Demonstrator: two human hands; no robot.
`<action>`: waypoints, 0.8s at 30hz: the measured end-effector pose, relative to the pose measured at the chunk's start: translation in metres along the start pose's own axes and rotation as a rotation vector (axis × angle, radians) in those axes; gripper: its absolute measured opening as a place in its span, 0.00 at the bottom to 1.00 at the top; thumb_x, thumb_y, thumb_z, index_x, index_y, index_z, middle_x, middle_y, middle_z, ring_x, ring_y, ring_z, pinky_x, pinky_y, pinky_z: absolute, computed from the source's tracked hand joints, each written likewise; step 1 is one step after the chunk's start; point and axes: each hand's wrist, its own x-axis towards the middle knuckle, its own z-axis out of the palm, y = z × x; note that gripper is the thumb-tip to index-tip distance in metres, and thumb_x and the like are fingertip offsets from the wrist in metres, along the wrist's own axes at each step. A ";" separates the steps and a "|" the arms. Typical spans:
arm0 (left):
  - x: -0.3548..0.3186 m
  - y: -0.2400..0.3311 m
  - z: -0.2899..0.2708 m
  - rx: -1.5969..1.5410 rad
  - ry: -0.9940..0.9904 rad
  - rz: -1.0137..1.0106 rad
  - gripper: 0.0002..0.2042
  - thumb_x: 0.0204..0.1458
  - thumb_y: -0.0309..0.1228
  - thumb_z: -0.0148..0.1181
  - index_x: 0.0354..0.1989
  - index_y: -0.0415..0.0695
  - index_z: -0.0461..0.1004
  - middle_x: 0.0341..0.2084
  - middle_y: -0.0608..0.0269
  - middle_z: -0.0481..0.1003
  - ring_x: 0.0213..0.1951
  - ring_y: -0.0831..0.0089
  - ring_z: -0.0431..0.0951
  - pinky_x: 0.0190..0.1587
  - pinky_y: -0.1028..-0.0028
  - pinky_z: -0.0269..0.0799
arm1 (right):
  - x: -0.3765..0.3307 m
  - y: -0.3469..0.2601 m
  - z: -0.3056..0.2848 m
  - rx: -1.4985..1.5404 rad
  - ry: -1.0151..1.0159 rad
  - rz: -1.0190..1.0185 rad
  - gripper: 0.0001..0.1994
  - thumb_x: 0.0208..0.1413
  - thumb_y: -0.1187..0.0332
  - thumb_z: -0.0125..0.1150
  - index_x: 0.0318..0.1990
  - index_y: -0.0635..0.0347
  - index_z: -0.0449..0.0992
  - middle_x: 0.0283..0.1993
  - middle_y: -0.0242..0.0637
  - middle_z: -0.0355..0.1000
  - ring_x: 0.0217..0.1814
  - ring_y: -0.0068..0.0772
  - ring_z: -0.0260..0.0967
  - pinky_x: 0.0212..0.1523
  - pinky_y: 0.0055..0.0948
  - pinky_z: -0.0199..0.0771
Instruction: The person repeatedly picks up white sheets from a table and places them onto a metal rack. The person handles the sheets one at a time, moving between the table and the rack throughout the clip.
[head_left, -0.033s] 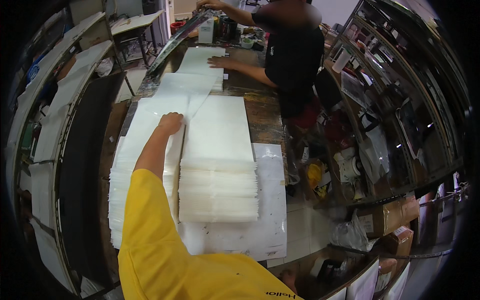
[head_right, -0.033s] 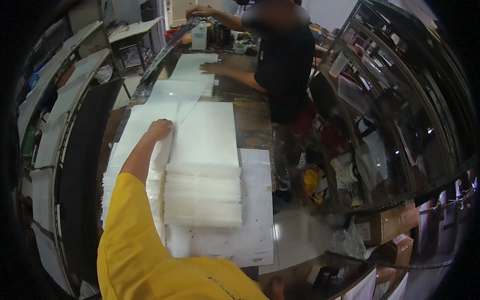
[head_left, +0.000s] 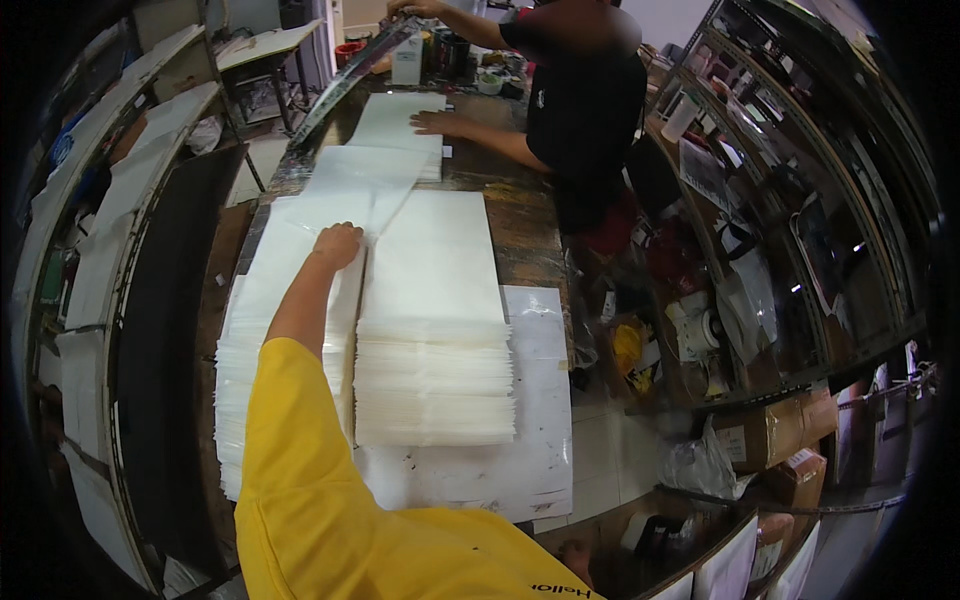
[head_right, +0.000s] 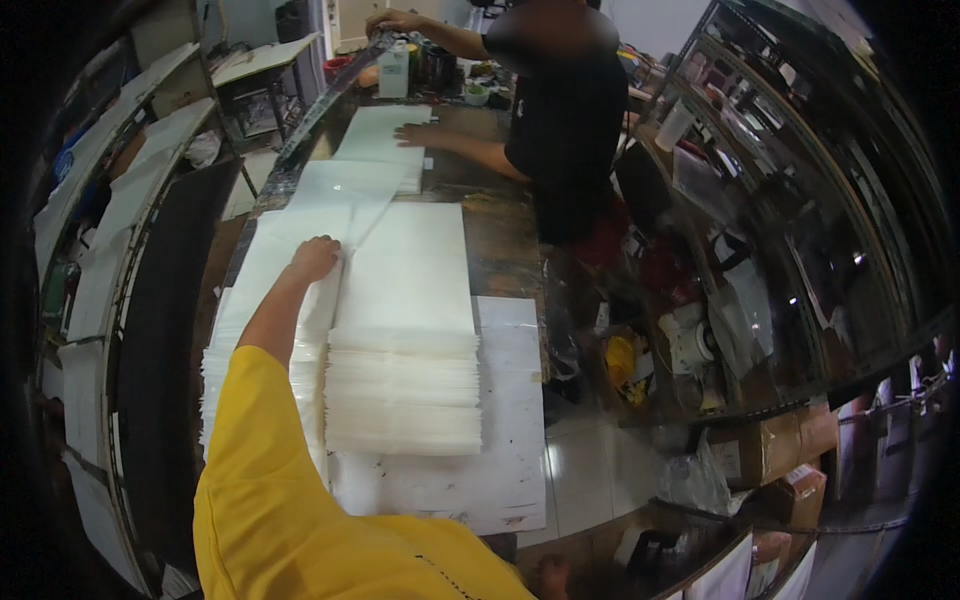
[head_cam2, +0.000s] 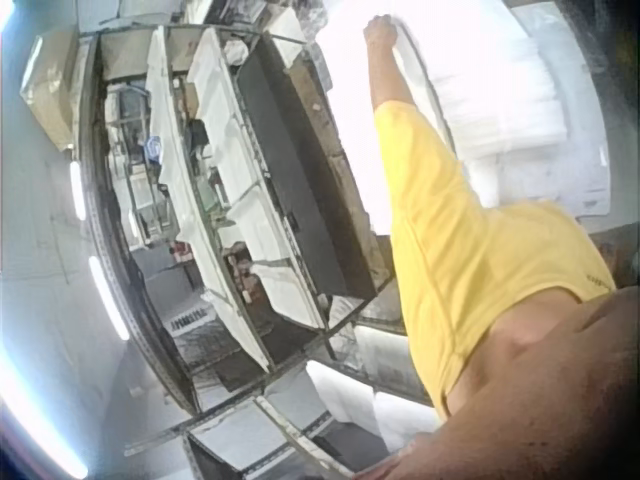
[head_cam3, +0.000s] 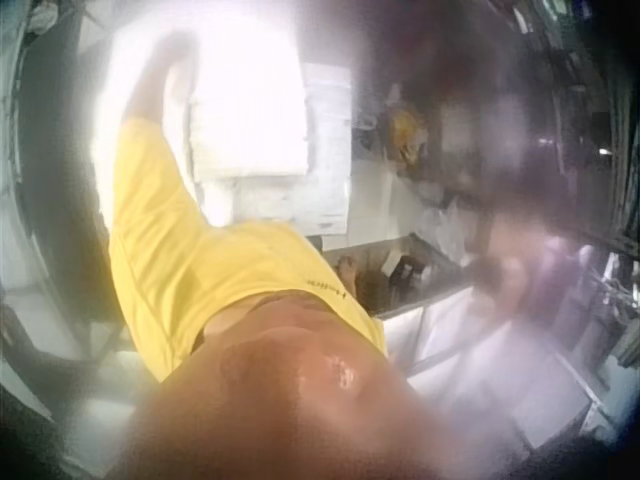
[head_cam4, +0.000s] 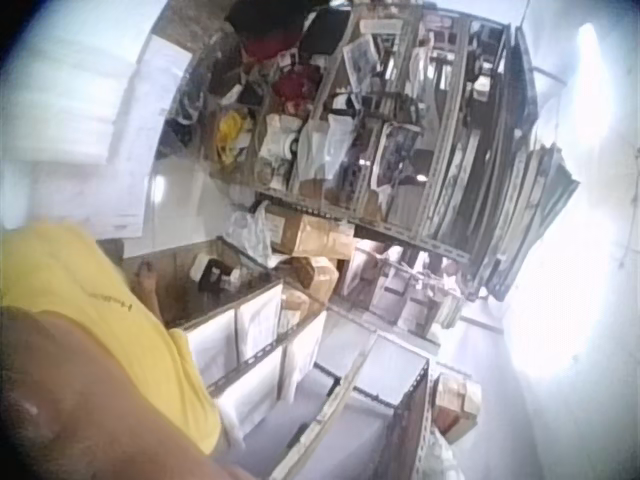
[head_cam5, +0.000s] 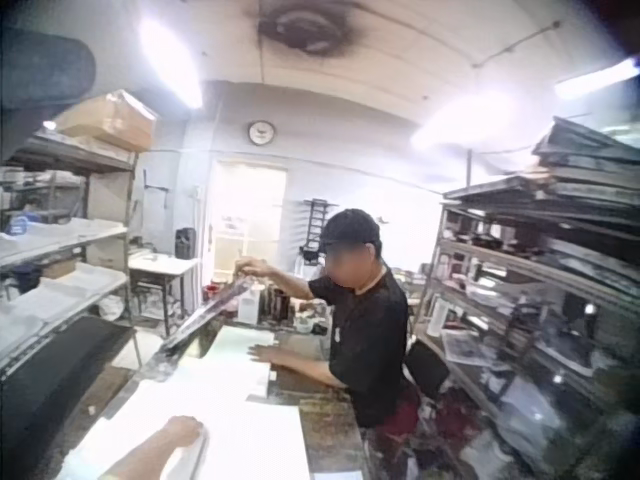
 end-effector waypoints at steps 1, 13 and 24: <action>0.003 0.006 -0.005 0.075 -0.070 0.006 0.13 0.55 0.28 0.50 0.48 0.43 0.75 0.47 0.53 0.76 0.51 0.56 0.77 0.53 0.56 0.72 | -0.021 -0.009 0.002 -0.056 -0.007 0.017 0.17 0.57 0.65 0.53 0.51 0.67 0.73 0.46 0.50 0.74 0.41 0.39 0.74 0.42 0.41 0.74; 0.024 0.112 -0.058 -0.242 0.533 0.333 0.09 0.54 0.19 0.48 0.40 0.36 0.73 0.38 0.46 0.70 0.37 0.45 0.74 0.39 0.56 0.72 | -0.003 -0.018 0.030 0.276 0.274 -0.192 0.12 0.62 0.64 0.52 0.42 0.63 0.77 0.31 0.33 0.72 0.30 0.24 0.67 0.31 0.29 0.69; -0.135 0.464 -0.112 -0.795 0.190 0.958 0.11 0.56 0.24 0.58 0.47 0.36 0.74 0.26 0.51 0.75 0.27 0.61 0.76 0.33 0.66 0.71 | -0.114 -0.201 0.017 0.543 0.267 -0.782 0.12 0.58 0.65 0.64 0.42 0.60 0.69 0.39 0.31 0.69 0.35 0.21 0.68 0.35 0.26 0.72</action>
